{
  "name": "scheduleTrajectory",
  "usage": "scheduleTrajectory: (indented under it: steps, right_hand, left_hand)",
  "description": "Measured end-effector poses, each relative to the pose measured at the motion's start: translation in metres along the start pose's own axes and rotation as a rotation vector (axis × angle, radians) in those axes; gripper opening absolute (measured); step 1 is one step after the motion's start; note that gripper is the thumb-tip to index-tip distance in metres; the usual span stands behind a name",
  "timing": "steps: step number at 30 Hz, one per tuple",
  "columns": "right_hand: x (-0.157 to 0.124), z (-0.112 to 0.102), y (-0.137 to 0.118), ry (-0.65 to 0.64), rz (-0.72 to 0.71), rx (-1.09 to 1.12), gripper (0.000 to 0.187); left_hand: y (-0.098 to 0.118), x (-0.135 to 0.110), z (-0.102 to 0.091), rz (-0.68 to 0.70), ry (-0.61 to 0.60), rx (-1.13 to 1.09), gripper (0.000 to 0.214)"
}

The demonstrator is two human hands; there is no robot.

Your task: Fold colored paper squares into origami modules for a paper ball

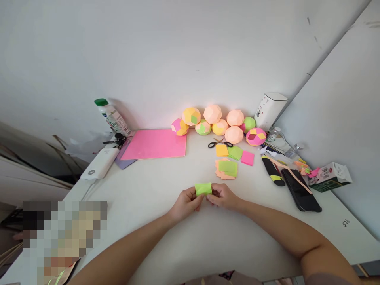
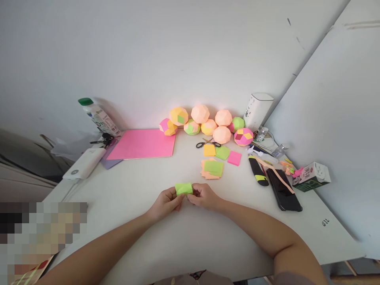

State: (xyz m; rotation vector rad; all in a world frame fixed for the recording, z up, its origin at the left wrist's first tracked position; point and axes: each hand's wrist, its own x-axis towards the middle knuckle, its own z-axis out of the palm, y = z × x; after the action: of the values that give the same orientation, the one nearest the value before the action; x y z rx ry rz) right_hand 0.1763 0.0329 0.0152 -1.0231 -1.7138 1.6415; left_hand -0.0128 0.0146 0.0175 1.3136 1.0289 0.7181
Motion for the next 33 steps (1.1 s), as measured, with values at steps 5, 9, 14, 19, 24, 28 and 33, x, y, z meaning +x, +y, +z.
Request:
scheduleTrajectory:
  steps: [5,9,14,19,24,28,33]
  right_hand:
    - [-0.001,-0.001,0.0,0.006,0.007,-0.009,0.009]
    - [-0.001,-0.003,-0.002,0.01,0.041,0.032,0.01]
    - [0.0,-0.006,-0.002,0.053,0.052,0.119,0.008]
    - [0.0,-0.007,-0.001,0.053,0.025,0.127,0.008]
    - [-0.001,-0.005,-0.001,0.021,0.015,0.06,0.008]
    - [-0.001,-0.004,-0.003,0.051,0.038,0.094,0.006]
    - [-0.001,-0.007,-0.002,0.089,0.029,0.146,0.009]
  left_hand:
    - [0.004,0.0,0.0,-0.024,0.001,0.008,0.021]
    - [0.006,0.001,0.0,-0.022,-0.008,-0.013,0.015]
    - [0.002,0.0,-0.003,-0.033,0.016,-0.082,0.018]
    - [-0.001,0.0,-0.004,0.031,0.011,-0.187,0.023]
    - [-0.003,0.004,-0.003,0.022,-0.002,-0.228,0.035]
    - [-0.005,0.005,-0.002,0.028,0.029,-0.292,0.04]
    - [-0.004,0.004,-0.003,0.031,0.028,-0.338,0.041]
